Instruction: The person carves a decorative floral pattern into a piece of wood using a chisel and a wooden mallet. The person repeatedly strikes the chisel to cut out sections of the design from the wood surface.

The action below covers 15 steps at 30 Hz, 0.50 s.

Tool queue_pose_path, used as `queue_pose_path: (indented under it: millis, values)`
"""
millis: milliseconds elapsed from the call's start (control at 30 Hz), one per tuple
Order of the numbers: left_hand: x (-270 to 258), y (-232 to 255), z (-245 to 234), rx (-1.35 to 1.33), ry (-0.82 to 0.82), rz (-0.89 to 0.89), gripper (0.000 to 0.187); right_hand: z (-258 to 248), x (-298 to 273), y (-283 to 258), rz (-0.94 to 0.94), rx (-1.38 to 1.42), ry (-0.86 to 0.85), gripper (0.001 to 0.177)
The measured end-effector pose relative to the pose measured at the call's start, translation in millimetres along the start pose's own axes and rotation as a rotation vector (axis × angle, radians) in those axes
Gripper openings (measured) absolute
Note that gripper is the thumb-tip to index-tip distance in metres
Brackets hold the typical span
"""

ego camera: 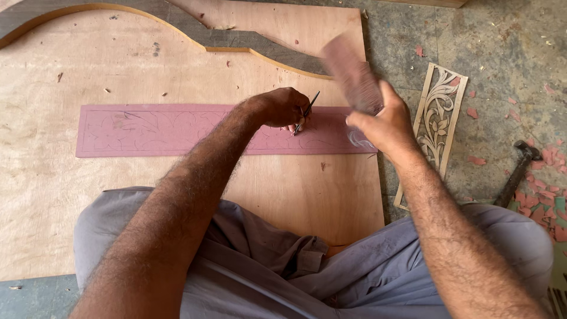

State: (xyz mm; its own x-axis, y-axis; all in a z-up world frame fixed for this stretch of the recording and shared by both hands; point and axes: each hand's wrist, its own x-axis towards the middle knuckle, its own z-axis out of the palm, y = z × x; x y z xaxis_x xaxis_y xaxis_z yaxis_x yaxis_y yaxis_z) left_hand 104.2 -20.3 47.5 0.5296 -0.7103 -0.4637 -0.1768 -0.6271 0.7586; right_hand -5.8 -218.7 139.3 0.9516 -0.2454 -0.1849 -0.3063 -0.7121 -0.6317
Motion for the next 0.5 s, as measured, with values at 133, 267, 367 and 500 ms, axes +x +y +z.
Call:
queue_pose_path:
  millis: [133, 267, 367, 500]
  values:
    - [7.3, -8.3, -1.0, -0.065, -0.054, 0.081, 0.018, 0.2, -4.6, 7.6, 0.021, -0.136, -0.07, 0.08]
    - [12.1, -10.8, -2.2, -0.078, -0.077, 0.11, 0.017, 5.8, -8.1, 9.5, 0.106, 0.047, 0.039, 0.091]
    - [11.3, -7.5, -4.8, -0.044, -0.101, 0.077, 0.018, 6.0, -8.9, 8.8, 0.154, 0.15, 0.055, 0.08]
    - [13.8, -4.7, -5.4, 0.012, -0.135, 0.046, 0.017, 3.7, -13.3, 9.1, 0.053, -0.035, 0.106, 0.08]
